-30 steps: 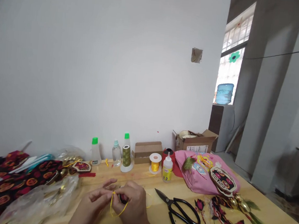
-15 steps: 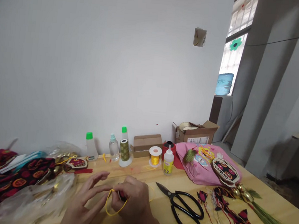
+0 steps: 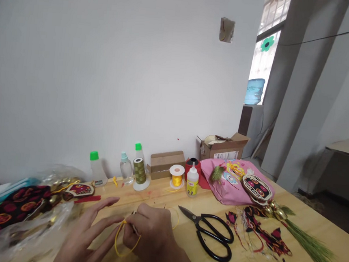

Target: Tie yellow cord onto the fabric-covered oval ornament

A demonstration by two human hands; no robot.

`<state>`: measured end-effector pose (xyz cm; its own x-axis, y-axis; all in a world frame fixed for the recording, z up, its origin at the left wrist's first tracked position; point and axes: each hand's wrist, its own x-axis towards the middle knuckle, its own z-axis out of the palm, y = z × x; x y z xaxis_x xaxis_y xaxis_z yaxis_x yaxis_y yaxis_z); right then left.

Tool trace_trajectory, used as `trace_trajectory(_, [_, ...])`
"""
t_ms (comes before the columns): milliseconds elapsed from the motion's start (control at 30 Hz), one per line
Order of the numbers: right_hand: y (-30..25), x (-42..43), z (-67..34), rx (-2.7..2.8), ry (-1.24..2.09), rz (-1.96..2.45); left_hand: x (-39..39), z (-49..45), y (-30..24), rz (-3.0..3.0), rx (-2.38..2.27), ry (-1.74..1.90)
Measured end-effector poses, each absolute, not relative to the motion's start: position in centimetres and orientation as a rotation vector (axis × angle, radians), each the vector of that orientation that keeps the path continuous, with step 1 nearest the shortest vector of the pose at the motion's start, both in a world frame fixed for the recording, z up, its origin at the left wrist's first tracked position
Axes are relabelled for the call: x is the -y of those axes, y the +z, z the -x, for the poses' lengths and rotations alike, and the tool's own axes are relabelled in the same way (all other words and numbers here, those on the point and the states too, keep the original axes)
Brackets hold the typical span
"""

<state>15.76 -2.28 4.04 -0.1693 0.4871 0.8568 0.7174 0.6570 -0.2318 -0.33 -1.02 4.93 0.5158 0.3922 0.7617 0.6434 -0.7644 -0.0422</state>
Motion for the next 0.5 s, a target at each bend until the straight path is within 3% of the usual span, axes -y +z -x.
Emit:
trace_trajectory(200, [4.1, 2.4, -15.5, 1.808, -0.287, 0.922, 0.7, 0.7, 4.5, 2.551, 1.029, -1.305])
trace_trajectory(500, [4.2, 2.6, -15.3, 1.78, -0.158, 0.918, 1.2, -0.5, 4.3, 3.238, 2.295, -2.197])
